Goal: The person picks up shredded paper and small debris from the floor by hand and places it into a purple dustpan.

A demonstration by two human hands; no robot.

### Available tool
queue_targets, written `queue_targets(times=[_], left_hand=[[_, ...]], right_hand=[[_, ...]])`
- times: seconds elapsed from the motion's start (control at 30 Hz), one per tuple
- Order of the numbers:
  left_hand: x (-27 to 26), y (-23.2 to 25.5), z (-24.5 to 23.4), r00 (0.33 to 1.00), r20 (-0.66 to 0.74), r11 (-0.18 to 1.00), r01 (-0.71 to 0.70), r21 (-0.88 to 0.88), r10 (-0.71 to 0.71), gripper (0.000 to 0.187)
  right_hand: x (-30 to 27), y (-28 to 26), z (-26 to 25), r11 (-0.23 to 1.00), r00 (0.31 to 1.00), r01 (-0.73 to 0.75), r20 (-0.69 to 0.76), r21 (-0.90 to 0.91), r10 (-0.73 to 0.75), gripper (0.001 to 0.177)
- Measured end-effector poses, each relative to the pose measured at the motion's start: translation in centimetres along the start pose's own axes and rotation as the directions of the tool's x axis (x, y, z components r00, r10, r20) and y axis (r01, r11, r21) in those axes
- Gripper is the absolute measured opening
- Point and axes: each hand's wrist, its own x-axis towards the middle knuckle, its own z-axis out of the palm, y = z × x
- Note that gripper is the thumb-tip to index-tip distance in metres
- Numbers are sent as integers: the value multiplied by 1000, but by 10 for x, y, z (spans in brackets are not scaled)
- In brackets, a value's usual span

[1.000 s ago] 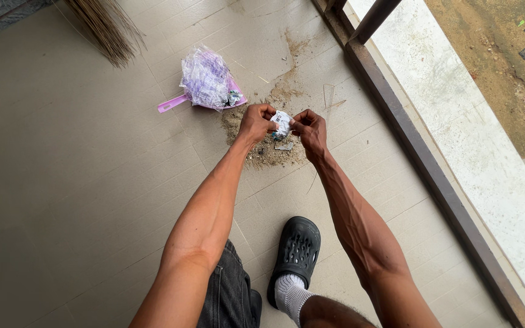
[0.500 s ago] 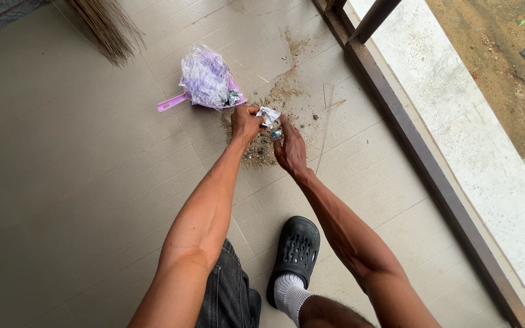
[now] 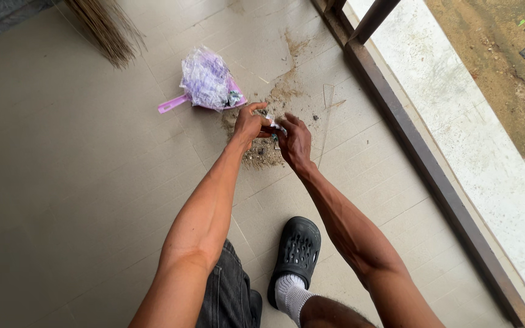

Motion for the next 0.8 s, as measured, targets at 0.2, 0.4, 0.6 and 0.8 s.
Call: queue_targets(times=[0.2,0.4,0.6,0.8], left_hand=[[15,-17,-11,986,100,990,-139,29,135,44],[31,-35,-6,962,111,935,-269,231,250,7],[34,-36,-7,970,-73,962,-217,168,232,3],[24,-25,-11,977,-116,966,-154,208,181,5]], right_hand=[[12,27,6,785,781,-600,323,153,534,20],[17,34,7,685,781,-617,407,387,474,20],[-3,1,-1,971,1000,6,16,239,-10,55],[6,1,2,848,819,-529,276,26,503,35]])
